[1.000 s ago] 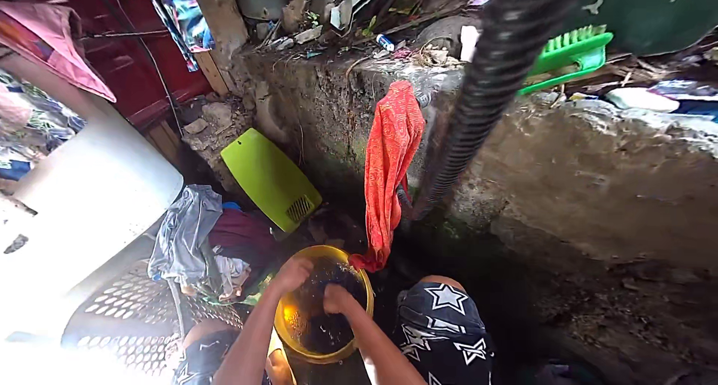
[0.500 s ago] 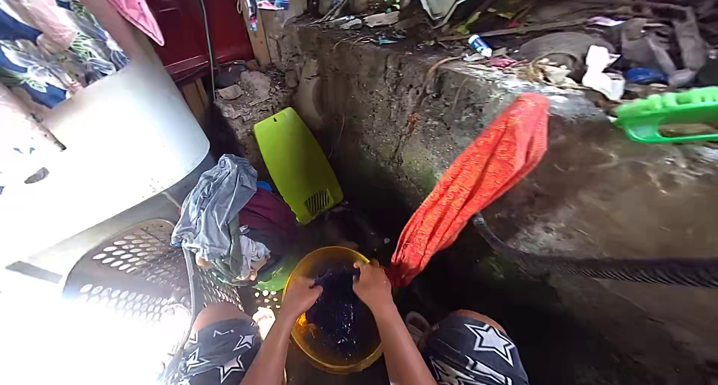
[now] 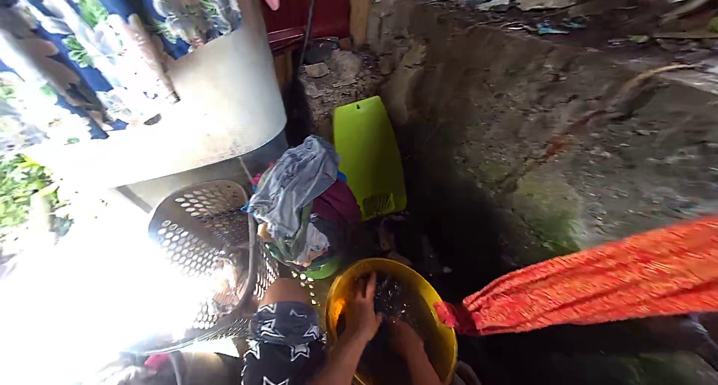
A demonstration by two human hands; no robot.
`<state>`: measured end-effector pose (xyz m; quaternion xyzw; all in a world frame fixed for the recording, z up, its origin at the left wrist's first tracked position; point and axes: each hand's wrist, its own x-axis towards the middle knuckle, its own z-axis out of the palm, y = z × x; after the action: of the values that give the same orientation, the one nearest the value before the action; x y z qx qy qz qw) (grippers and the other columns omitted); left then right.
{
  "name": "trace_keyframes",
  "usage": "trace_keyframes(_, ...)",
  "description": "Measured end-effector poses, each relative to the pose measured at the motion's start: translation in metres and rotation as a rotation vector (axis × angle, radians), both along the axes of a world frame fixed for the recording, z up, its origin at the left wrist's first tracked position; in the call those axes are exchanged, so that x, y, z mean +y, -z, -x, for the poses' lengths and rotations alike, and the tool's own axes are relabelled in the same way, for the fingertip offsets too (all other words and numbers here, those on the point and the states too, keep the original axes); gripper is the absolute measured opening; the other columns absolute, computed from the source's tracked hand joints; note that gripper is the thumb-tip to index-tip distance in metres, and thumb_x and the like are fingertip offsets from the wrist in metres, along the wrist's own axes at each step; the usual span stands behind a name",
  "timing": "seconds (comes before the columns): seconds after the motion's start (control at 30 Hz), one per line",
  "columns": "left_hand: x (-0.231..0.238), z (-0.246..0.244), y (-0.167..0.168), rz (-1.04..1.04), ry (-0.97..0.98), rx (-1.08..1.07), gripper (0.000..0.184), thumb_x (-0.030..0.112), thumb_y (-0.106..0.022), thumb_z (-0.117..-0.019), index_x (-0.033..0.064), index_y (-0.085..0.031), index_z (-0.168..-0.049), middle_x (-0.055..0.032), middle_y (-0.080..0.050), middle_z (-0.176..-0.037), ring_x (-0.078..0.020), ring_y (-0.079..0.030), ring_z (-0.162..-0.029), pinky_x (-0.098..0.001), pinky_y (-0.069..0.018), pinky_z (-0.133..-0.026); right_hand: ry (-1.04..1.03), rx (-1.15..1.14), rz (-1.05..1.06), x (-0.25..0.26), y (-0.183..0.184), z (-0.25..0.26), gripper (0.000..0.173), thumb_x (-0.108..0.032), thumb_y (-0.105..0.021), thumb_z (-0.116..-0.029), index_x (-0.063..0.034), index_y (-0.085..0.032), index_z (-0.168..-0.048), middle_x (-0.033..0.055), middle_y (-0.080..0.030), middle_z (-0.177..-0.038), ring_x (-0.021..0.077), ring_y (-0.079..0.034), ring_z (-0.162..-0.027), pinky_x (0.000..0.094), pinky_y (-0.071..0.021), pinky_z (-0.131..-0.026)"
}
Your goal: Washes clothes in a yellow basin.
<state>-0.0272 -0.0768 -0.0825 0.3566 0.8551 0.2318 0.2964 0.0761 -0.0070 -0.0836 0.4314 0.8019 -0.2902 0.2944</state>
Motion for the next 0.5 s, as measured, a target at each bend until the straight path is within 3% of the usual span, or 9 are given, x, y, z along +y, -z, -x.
trace_keyframes(0.07, -0.006, -0.003, 0.012, 0.035, 0.005, -0.016, 0.065, 0.006, -0.062, -0.0974, 0.0176, -0.041, -0.158, -0.0269, -0.04, -0.158, -0.0461, -0.044, -0.142, -0.0595, -0.044, -0.111, 0.076, 0.265, -0.028, 0.008, -0.021, 0.007, 0.056, -0.02, -0.074, -0.0914, -0.0021, -0.056, -0.142, 0.0265, -0.06, -0.138, 0.0449, -0.057, -0.129, 0.0657, -0.0438, -0.107)
trace_keyframes(0.13, -0.008, 0.002, 0.012, 0.099, -0.106, -0.159, 0.043, 0.014, -0.05, -0.1067, 0.0018, -0.052, -0.148, -0.0269, -0.052, -0.148, -0.0423, -0.051, -0.137, -0.0571, -0.0433, -0.112, 0.226, 0.645, -0.053, 0.013, -0.049, 0.012, 0.045, -0.006, -0.076, -0.083, 0.0013, -0.066, -0.126, 0.0255, -0.067, -0.124, 0.042, -0.064, -0.118, 0.0617, -0.0482, -0.101)
trace_keyframes(0.17, -0.006, 0.007, 0.013, 0.114, -0.179, -0.257, 0.045, 0.022, -0.05, -0.1078, -0.0023, -0.052, -0.146, -0.0265, -0.054, -0.147, -0.0405, -0.052, -0.137, -0.0556, -0.0419, -0.113, 0.357, 0.863, -0.052, 0.012, -0.05, 0.013, 0.037, 0.001, -0.071, -0.0801, 0.0052, -0.068, -0.116, 0.0246, -0.069, -0.117, 0.037, -0.065, -0.111, 0.0558, -0.0506, -0.097)
trace_keyframes(0.2, -0.003, 0.01, 0.016, 0.077, -0.261, -0.333, 0.05, 0.029, -0.053, -0.1072, -0.0025, -0.05, -0.147, -0.0256, -0.054, -0.147, -0.0388, -0.051, -0.138, -0.0541, -0.0402, -0.116, 0.531, 1.033, -0.009, 0.009, -0.044, 0.014, 0.03, 0.003, -0.063, -0.0818, 0.0089, -0.067, -0.111, 0.0228, -0.067, -0.113, 0.0295, -0.064, -0.106, 0.047, -0.0509, -0.093)
trace_keyframes(0.23, 0.001, 0.008, 0.012, 0.009, -0.35, -0.36, 0.049, 0.029, -0.057, -0.1052, -0.0026, -0.055, -0.143, -0.026, -0.057, -0.144, -0.0391, -0.053, -0.136, -0.0545, -0.0407, -0.115, 0.728, 1.128, 0.092, 0.005, -0.036, 0.015, 0.03, 0.001, -0.054, -0.0892, 0.0116, -0.062, -0.116, 0.0215, -0.064, -0.118, 0.024, -0.06, -0.109, 0.0408, -0.0487, -0.095)
trace_keyframes(0.3, 0.012, -0.008, -0.008, -0.11, -0.444, -0.29, 0.035, 0.024, -0.063, -0.1006, -0.0011, -0.069, -0.124, -0.0254, -0.064, -0.131, -0.0393, -0.06, -0.127, -0.0555, -0.047, -0.107, 1.037, 1.171, 0.415, 0.004, -0.018, 0.014, 0.044, -0.018, -0.039, -0.1084, 0.0054, -0.046, -0.145, 0.0183, -0.055, -0.143, 0.0202, -0.055, -0.127, 0.0411, -0.0452, -0.107)
trace_keyframes(0.33, 0.012, -0.021, -0.022, -0.167, -0.402, -0.257, 0.032, 0.02, -0.062, -0.0994, -0.0025, -0.07, -0.12, -0.0261, -0.06, -0.134, -0.0396, -0.056, -0.129, -0.0534, -0.0459, -0.109, 1.15, 1.168, 0.55, 0.002, -0.015, 0.014, 0.046, -0.027, -0.035, -0.1111, -0.0014, -0.044, -0.148, 0.0133, -0.058, -0.138, 0.0168, -0.058, -0.122, 0.0397, -0.0496, -0.102)
trace_keyframes(0.43, -0.007, -0.072, -0.054, -0.376, -0.183, -0.158, 0.024, 0.014, -0.063, -0.0969, -0.0064, -0.071, -0.107, -0.0251, -0.062, -0.126, -0.036, -0.06, -0.121, -0.0464, -0.0514, -0.103, 1.282, 1.168, 0.802, -0.004, -0.025, 0.01, 0.034, -0.03, -0.03, -0.1118, -0.0092, -0.056, -0.119, -0.0026, -0.068, -0.091, 0.0022, -0.066, -0.078, 0.0229, -0.0581, -0.07)
trace_keyframes(0.5, -0.012, -0.091, -0.042, -0.596, -0.137, 0.011, 0.014, 0.008, -0.066, -0.0886, -0.0048, -0.071, -0.087, -0.0206, -0.069, -0.104, -0.033, -0.069, -0.099, -0.0453, -0.0587, -0.082, 1.27, 1.249, 0.877, -0.005, -0.019, 0.006, 0.028, -0.023, -0.033, -0.111, -0.0115, -0.059, -0.112, -0.0073, -0.07, -0.088, -0.0018, -0.067, -0.079, 0.0175, -0.0574, -0.07)
